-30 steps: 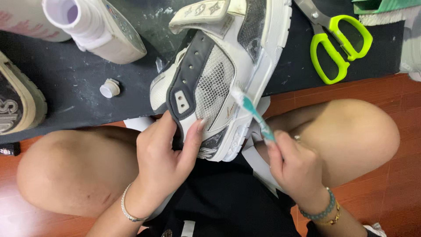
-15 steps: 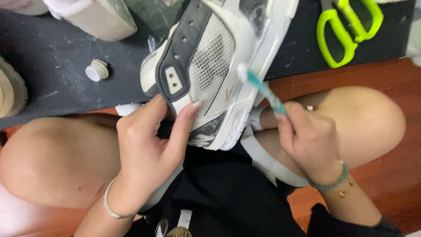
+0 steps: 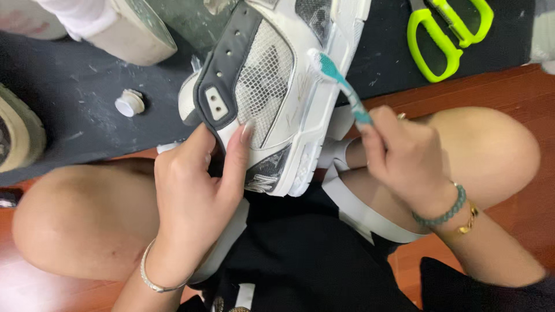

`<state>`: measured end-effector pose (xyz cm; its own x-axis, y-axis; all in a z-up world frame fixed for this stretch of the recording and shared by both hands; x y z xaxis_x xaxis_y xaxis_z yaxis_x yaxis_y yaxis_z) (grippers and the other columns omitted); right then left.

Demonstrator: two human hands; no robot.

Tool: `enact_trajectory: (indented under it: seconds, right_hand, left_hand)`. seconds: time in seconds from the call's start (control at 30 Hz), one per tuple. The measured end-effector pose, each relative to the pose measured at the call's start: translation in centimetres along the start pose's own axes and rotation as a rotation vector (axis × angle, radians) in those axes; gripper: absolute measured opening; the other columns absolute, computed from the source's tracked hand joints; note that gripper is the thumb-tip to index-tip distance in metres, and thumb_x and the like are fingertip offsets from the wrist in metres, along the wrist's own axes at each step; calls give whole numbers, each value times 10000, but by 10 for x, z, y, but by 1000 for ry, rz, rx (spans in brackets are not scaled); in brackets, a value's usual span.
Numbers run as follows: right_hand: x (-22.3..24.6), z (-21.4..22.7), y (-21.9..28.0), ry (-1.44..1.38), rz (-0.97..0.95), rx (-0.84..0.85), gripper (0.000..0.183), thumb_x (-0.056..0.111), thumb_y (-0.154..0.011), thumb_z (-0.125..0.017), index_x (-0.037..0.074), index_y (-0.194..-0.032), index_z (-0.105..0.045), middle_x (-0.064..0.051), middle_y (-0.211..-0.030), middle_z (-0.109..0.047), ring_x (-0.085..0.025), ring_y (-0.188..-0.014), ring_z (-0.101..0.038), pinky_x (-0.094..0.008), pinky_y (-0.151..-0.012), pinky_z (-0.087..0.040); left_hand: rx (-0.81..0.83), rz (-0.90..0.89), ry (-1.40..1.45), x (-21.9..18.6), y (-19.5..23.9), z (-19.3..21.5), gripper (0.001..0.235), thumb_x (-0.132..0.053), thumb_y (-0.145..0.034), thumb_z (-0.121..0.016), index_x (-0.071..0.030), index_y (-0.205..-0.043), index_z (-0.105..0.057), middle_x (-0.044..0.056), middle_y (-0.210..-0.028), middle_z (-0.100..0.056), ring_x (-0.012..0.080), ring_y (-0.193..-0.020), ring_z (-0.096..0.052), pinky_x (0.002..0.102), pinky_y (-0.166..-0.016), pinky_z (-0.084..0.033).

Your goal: The person sits on the floor and scrubs a white and grey sneaker with a toothbrush. They apply a white cleaning liquid from a bottle onto the brush and scrub various parts of the shoe, including the sole, sides, and velcro strap. The person repeatedly applies more liquid and scrubs the shoe thoroughly.

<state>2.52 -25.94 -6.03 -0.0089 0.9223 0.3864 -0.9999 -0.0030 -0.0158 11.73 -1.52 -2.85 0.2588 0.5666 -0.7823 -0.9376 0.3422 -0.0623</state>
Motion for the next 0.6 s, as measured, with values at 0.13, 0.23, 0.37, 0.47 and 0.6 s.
enact_trajectory:
  seconds: [0.13,0.23,0.37,0.47,0.6]
  right_hand:
    - [28,-9,11,-59,189,113,125,107,-901,-698,68,-858,-587,-89,-620,-566,-252,-538,-596,-400,-526,-468]
    - [10,5,2,2,167,80,68,82,-911,-678,83,-894,-613,-91,-659,-583,-237,-544,-587,-373,-520,-466]
    - [-7,6,-8,68,84,34,70,71,-969,-688,89,-915,-648,-55,-633,-579,-193,-522,-574,-347,-489,-443]
    - [32,-10,14,14,371,178,193,195,-908,-738,86,-813,-610,-59,-609,-571,-211,-486,-557,-378,-485,-461]
    - [-1,1,-15,120,327,110,75,129,-978,-663,97,-910,-666,-17,-620,-549,-153,-498,-532,-286,-426,-413]
  left_hand:
    - [9,14,13,1,0,-1,291,-132,-1013,-737,21,-805,-603,115,-572,-545,191,-432,-507,319,-465,-357]
    - [4,10,16,-1,-2,-2,295,-126,-1017,-732,23,-801,-598,107,-565,-535,174,-426,-483,314,-465,-345]
    - [24,53,12,3,0,-3,232,-111,-1012,-729,29,-849,-639,98,-538,-511,180,-403,-437,310,-450,-327]
    - [11,6,22,2,-2,-2,287,-114,-1035,-723,17,-814,-595,89,-573,-518,155,-449,-477,301,-487,-337]
    - [24,31,12,3,-2,-5,305,-121,-1029,-728,20,-798,-586,91,-559,-511,154,-432,-468,301,-467,-330]
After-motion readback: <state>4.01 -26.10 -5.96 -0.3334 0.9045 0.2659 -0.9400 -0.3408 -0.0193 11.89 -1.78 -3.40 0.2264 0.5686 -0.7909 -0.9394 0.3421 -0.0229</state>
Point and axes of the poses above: each hand's wrist, its own y-axis away from the middle knuckle, its own z-axis out of the back of the hand, x = y × z, the point moved 8 cm from there along -y, towards the middle knuckle
